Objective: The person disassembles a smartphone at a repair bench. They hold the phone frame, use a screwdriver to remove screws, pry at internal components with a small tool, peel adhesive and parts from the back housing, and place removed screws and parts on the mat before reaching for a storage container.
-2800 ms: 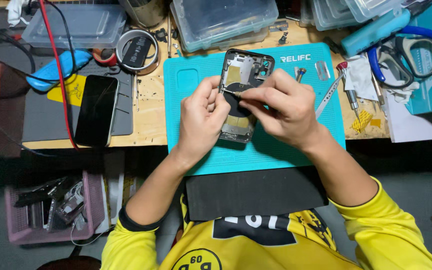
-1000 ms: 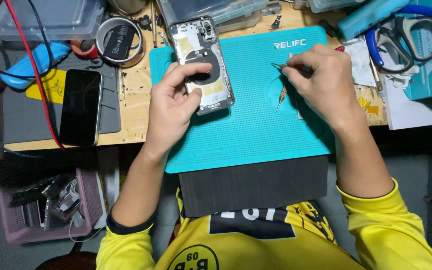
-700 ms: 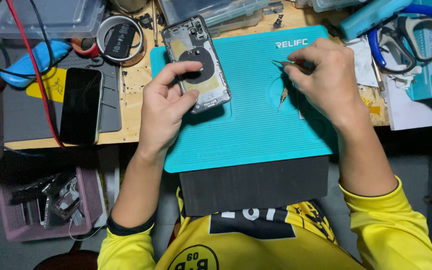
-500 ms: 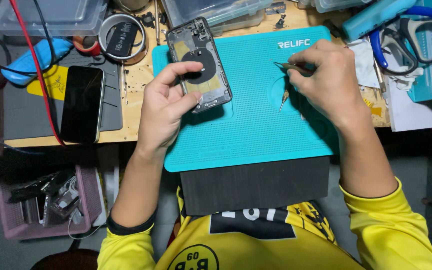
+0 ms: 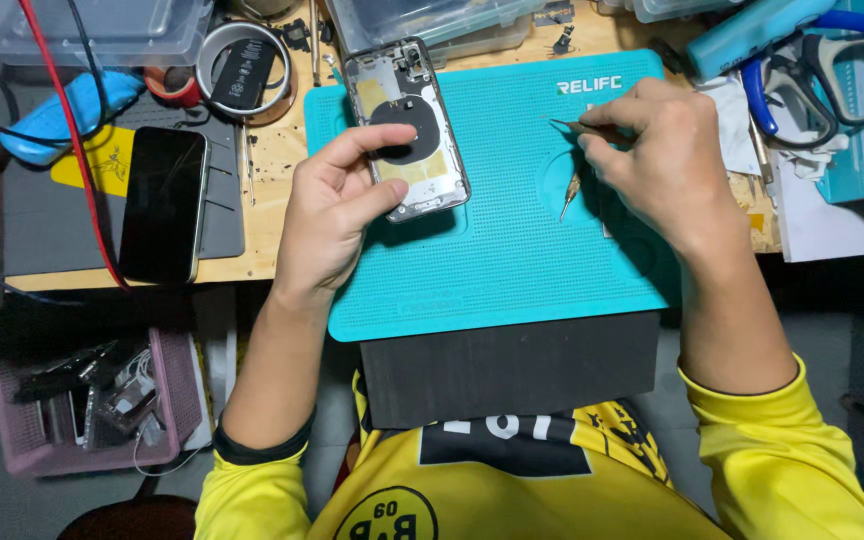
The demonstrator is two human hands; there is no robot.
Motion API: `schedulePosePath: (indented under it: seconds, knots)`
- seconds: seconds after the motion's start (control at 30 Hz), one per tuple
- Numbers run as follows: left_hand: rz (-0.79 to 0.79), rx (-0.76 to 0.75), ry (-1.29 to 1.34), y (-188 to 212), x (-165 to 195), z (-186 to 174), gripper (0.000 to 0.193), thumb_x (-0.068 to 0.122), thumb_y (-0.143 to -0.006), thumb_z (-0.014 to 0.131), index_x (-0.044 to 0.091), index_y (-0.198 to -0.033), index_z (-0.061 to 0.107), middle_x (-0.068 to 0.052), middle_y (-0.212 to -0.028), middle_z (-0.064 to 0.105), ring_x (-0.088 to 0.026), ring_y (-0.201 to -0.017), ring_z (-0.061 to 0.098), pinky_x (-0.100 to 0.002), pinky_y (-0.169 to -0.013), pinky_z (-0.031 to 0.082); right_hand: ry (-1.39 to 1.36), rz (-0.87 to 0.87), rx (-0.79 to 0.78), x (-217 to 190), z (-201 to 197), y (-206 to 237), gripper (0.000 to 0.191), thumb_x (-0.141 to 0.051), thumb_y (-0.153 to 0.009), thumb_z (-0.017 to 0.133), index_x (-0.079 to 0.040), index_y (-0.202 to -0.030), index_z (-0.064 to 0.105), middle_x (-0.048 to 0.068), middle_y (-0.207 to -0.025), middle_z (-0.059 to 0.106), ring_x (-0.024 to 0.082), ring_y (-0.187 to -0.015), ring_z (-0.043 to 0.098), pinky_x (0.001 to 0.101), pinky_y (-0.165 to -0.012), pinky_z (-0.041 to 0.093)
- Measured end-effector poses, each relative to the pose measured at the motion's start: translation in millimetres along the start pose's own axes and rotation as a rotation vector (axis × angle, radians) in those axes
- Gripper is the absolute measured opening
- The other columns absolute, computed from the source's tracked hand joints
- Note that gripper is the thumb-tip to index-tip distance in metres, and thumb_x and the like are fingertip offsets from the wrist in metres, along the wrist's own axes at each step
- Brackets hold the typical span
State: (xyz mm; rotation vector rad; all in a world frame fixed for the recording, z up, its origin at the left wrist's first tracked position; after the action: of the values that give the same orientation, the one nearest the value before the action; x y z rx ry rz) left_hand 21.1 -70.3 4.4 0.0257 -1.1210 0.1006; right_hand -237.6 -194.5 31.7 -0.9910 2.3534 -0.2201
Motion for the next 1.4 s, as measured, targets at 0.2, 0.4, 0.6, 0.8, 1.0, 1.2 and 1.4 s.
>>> schedulePosePath:
  seconds: [0.2,0.4,0.6,0.8,1.0,1.2,1.4]
  knots:
    - [0.014,0.074,-0.041,-0.6,1.5,-3.4,0.038,-0.014,-0.095,0.057,-0.007,-0.132,0.061,-0.011,-0.126,0.067,-0.015,-0.118,0.066,-0.029,-0.106,0.052,0.002,0.002,-0.006,-1.2,0.8,-0.5,0.016,-0.008,-0.091,0.084,-0.003,-0.105,0.079,0.014,-0.092,0.069,0.029,-0.081,0.069,0.0377,-0.074,0.055]
    - [0.034,0.097,-0.190,3.7,5.3,-4.0,0.032,-0.009,-0.099,0.058,-0.005,-0.130,0.064,-0.005,-0.118,0.068,-0.007,-0.103,0.064,-0.023,-0.093,0.054,0.036,-0.007,-0.020,-4.3,1.7,-1.4,0.018,-0.010,-0.091,0.084,-0.005,-0.108,0.081,0.015,-0.090,0.068,0.030,-0.081,0.068,0.0392,-0.074,0.055]
    - [0.022,0.085,-0.248,6.1,3.4,-1.5,0.029,-0.006,-0.102,0.060,-0.004,-0.130,0.067,-0.003,-0.106,0.066,-0.003,-0.086,0.056,-0.019,-0.077,0.048,0.056,-0.020,-0.020,-4.0,2.4,-1.2,0.016,-0.010,-0.091,0.084,-0.004,-0.105,0.081,0.015,-0.091,0.069,0.030,-0.081,0.068,0.0397,-0.074,0.055]
    - [0.057,0.082,-0.304,4.7,4.7,3.2,0.028,-0.005,-0.099,0.064,-0.003,-0.127,0.066,-0.003,-0.113,0.069,-0.004,-0.095,0.061,-0.021,-0.084,0.053,-0.111,-0.016,-0.034,-11.7,-6.6,-2.2,0.012,-0.010,-0.096,0.082,-0.003,-0.105,0.080,0.010,-0.090,0.071,0.018,-0.077,0.067,0.0314,-0.070,0.052]
    - [0.213,0.013,-0.483,4.0,8.7,28.5,0.028,-0.003,-0.097,0.074,-0.001,-0.124,0.068,-0.004,-0.115,0.059,-0.011,-0.107,0.061,-0.025,-0.092,0.051,-0.537,0.110,-0.167,-34.9,-17.6,-2.1,0.012,-0.004,-0.097,0.076,0.000,-0.108,0.078,0.004,-0.085,0.066,0.006,-0.066,0.054,0.0237,-0.059,0.039]
    - [0.183,-0.010,-0.431,1.7,3.6,49.3,0.024,0.002,-0.094,0.079,0.000,-0.114,0.068,-0.003,-0.111,0.060,-0.010,-0.103,0.064,-0.024,-0.092,0.055,-0.643,0.111,-0.219,-58.4,-24.3,-1.7,0.012,-0.001,-0.093,0.075,0.000,-0.105,0.077,0.004,-0.083,0.067,0.005,-0.064,0.055,0.0219,-0.054,0.038]
    - [0.111,-0.031,-0.245,3.6,-4.4,54.8,0.019,0.000,-0.095,0.077,-0.001,-0.111,0.067,-0.002,-0.110,0.060,-0.008,-0.101,0.063,-0.023,-0.088,0.054,-0.585,-0.070,-0.182,-72.3,-27.3,-2.6,0.018,0.000,-0.091,0.078,-0.001,-0.109,0.077,0.004,-0.084,0.069,0.007,-0.068,0.057,0.0216,-0.059,0.040]
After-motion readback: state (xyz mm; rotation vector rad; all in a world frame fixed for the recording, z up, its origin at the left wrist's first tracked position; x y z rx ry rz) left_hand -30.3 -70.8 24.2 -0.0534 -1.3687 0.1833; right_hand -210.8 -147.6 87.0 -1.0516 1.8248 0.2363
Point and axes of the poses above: each hand's wrist, its own y-axis away from the middle knuckle, its own z-axis out of the palm, x = y × z, the point moved 7 cm from there along -y, towards the middle knuckle
